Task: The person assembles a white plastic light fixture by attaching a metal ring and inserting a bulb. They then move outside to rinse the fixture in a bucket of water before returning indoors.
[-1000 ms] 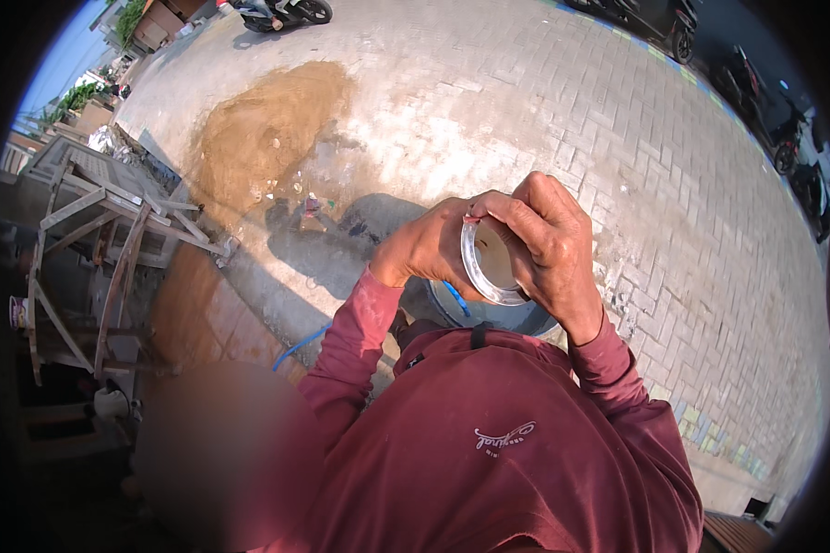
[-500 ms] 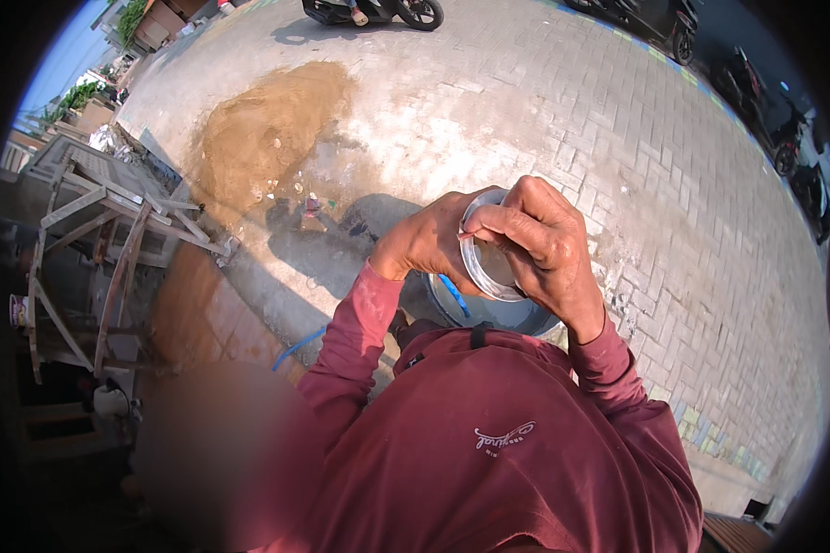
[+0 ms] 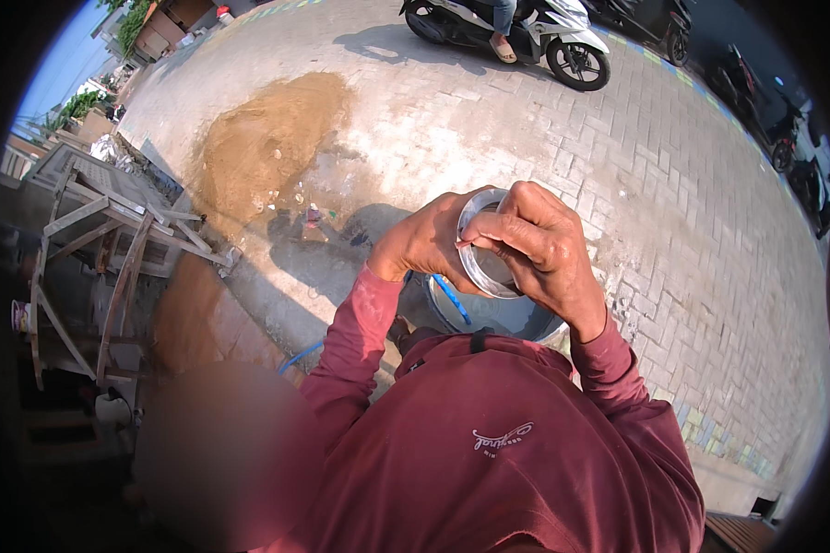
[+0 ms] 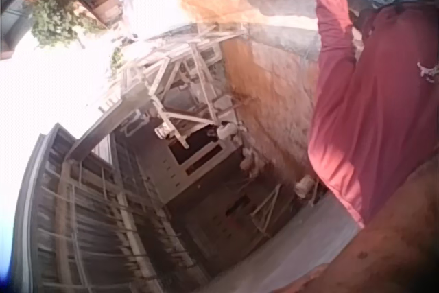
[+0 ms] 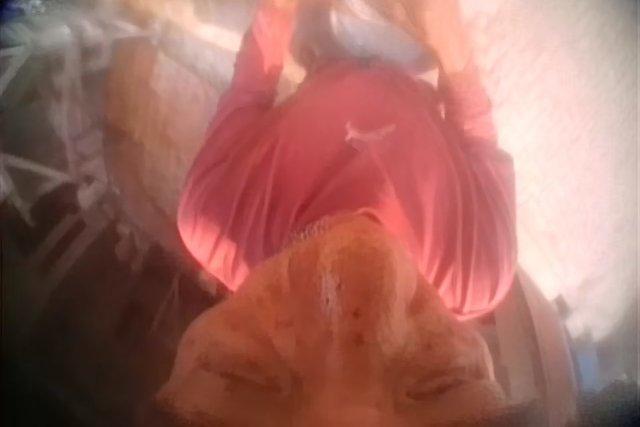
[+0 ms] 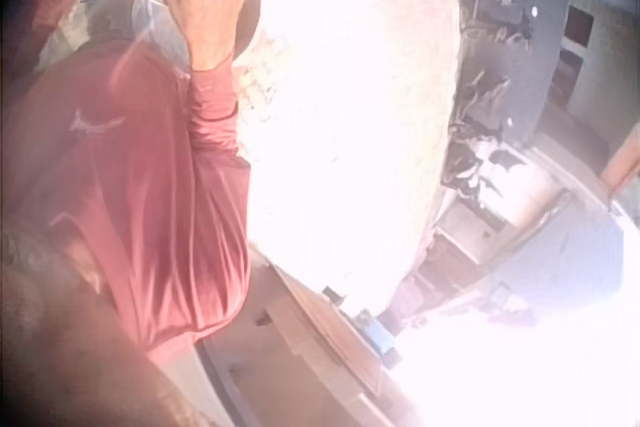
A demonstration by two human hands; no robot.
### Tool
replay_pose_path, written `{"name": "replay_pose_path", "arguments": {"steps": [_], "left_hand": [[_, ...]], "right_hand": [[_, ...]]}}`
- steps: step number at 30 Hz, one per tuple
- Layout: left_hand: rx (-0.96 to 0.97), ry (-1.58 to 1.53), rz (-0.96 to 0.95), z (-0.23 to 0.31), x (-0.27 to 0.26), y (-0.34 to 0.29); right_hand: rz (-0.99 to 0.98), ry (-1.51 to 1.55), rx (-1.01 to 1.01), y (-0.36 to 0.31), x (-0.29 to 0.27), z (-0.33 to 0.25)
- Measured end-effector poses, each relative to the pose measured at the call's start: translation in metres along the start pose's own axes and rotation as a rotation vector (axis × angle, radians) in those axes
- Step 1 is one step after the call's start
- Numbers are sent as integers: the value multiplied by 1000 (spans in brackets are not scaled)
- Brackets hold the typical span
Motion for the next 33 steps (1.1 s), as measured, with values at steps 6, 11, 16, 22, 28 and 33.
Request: {"name": "replay_pose_path", "arguments": {"steps": [6,11,16,22,28,33], "left_hand": [[64,107,15,15,4,0],[93,79,23,18,-7,-2],[133,78,72,31,-10,-3],[366,278,236,37,-14,-1],[401,395,310,33,-13,-6],[351,479,357,36,-10,-12]], "right_hand": [[74,-28,14,2,-4,10],[-8,-70,-26,-10,-6,-8],[55,-66,-34,-16,-12,-6],[70,73,223,-6,-23,-15],[-27,180,259,-20,-14,-12],[31,179,274,-24,-7,-11]]}}
Point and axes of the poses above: each hand's wrist, its own y-axis towards the middle knuckle, its own x-axis out of the palm, z = x × y, the point moved 7 cm from there along y, towards the middle knuckle, and after that the axes turned 5 degrees about -x, right-handed, at the moved point
